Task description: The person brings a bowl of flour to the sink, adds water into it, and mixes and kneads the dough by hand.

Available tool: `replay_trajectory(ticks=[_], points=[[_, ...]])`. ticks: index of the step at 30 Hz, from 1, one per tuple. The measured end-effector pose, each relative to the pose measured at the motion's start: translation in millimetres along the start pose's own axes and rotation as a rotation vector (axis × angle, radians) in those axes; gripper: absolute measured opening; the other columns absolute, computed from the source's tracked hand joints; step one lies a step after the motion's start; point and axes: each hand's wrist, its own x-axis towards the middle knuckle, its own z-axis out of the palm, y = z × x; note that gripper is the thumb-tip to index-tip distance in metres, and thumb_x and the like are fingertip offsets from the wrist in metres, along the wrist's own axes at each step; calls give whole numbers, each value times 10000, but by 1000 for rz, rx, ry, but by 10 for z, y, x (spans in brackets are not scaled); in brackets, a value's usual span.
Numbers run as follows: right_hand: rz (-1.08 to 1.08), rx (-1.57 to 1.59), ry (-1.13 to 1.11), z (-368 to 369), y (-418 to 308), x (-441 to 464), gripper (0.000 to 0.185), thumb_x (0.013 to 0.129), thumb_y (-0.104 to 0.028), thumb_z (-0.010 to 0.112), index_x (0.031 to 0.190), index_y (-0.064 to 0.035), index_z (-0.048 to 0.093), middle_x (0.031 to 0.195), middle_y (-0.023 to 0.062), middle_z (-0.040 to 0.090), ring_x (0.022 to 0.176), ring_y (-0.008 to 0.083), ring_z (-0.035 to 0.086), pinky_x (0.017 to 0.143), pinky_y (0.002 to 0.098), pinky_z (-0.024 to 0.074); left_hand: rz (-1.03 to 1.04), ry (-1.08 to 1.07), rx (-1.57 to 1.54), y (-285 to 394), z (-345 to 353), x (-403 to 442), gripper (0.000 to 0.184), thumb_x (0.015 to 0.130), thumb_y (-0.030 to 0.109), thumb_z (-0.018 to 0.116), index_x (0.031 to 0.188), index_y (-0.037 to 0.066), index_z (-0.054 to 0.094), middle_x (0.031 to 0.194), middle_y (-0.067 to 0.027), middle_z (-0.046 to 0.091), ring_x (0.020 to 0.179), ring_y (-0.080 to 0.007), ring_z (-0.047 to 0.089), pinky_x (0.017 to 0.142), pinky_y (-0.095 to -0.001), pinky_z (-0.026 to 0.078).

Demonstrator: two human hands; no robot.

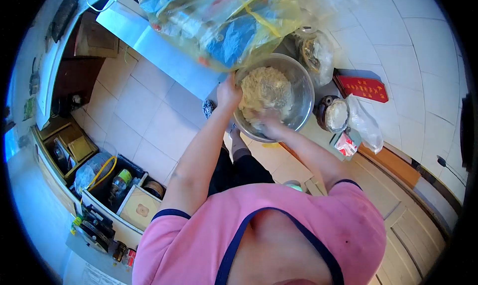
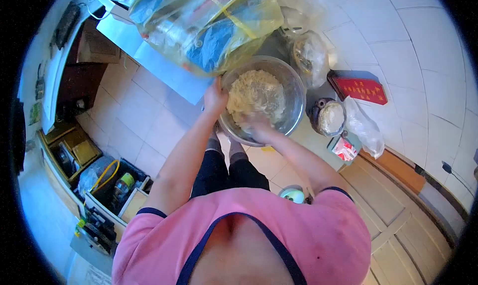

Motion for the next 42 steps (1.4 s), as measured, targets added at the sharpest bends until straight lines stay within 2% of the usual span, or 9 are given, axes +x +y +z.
replay_trajectory(ticks=[2, 4, 8, 12, 16, 18, 28, 33, 42], points=[[-283, 44, 294, 170, -125, 322, 627, 763, -131, 489, 1330, -271, 261, 1395, 154, 168, 1276, 352, 168, 1019, 534, 109, -7, -15, 8, -3, 1, 66, 515, 675, 77, 486, 1183, 32, 413, 876, -267, 558, 830, -422, 528, 730, -464, 414], [-200, -302, -10, -646, -231, 323, 647, 730, -190, 553, 1321, -209, 291, 1380, 166, 190, 1226, 411, 233, 979, 541, 212, 85, 18, 10, -102, 32, 49, 498, 675, 74, 484, 1169, 41, 426, 886, -265, 557, 828, -422, 526, 720, -466, 413], [-8, -227, 311, -620, 481, 307, 601, 745, -152, 537, 1292, -301, 339, 1371, 131, 241, 1250, 365, 225, 1017, 513, 150, 182, 121, 75, -203, 177, 49, 475, 670, 70, 475, 1145, 91, 450, 765, -242, 581, 730, -411, 552, 663, -478, 434], [95, -248, 37, -347, 190, -56, 531, 796, -162, 454, 1295, -302, 335, 1360, 162, 248, 1253, 371, 216, 1002, 517, 189, 58, 115, -27, -40, 49, 37, 443, 685, 86, 487, 1125, 42, 457, 826, -250, 571, 787, -414, 541, 702, -464, 425], [-130, 370, 328, -177, -283, 228, 554, 781, -189, 505, 1296, -302, 335, 1355, 184, 241, 1258, 358, 218, 995, 492, 227, 82, 73, 16, -34, 42, 11, 423, 704, 109, 504, 1112, 6, 461, 885, -256, 561, 845, -418, 529, 740, -448, 417], [-179, -356, 138, -657, -169, 394, 536, 794, -222, 517, 1298, -250, 339, 1316, 176, 305, 1251, 358, 210, 991, 531, 179, 35, 5, 25, -33, 28, 69, 429, 701, 111, 516, 1113, 6, 463, 881, -256, 562, 838, -422, 528, 735, -449, 419], [-92, 381, 255, 239, -59, 268, 605, 762, -78, 479, 1317, -246, 305, 1363, 209, 205, 1265, 377, 181, 1014, 486, 196, 77, 145, -9, -82, 152, 25, 533, 665, 68, 477, 1192, 94, 404, 743, -254, 572, 696, -430, 543, 640, -494, 421], [-66, -195, 244, -885, 179, 469, 612, 765, -89, 485, 1324, -244, 291, 1390, 167, 174, 1280, 343, 171, 1010, 500, 181, 93, 76, 38, -39, 90, 62, 499, 674, 61, 470, 1169, 56, 410, 716, -265, 561, 675, -429, 540, 634, -499, 419], [-178, 236, 348, -72, -280, 369, 563, 813, -137, 437, 1336, -239, 256, 1399, 167, 149, 1248, 441, 158, 1013, 528, 134, 77, 90, -7, 7, 72, 47, 465, 682, 62, 471, 1145, 39, 435, 790, -262, 560, 746, -424, 536, 669, -482, 421]])
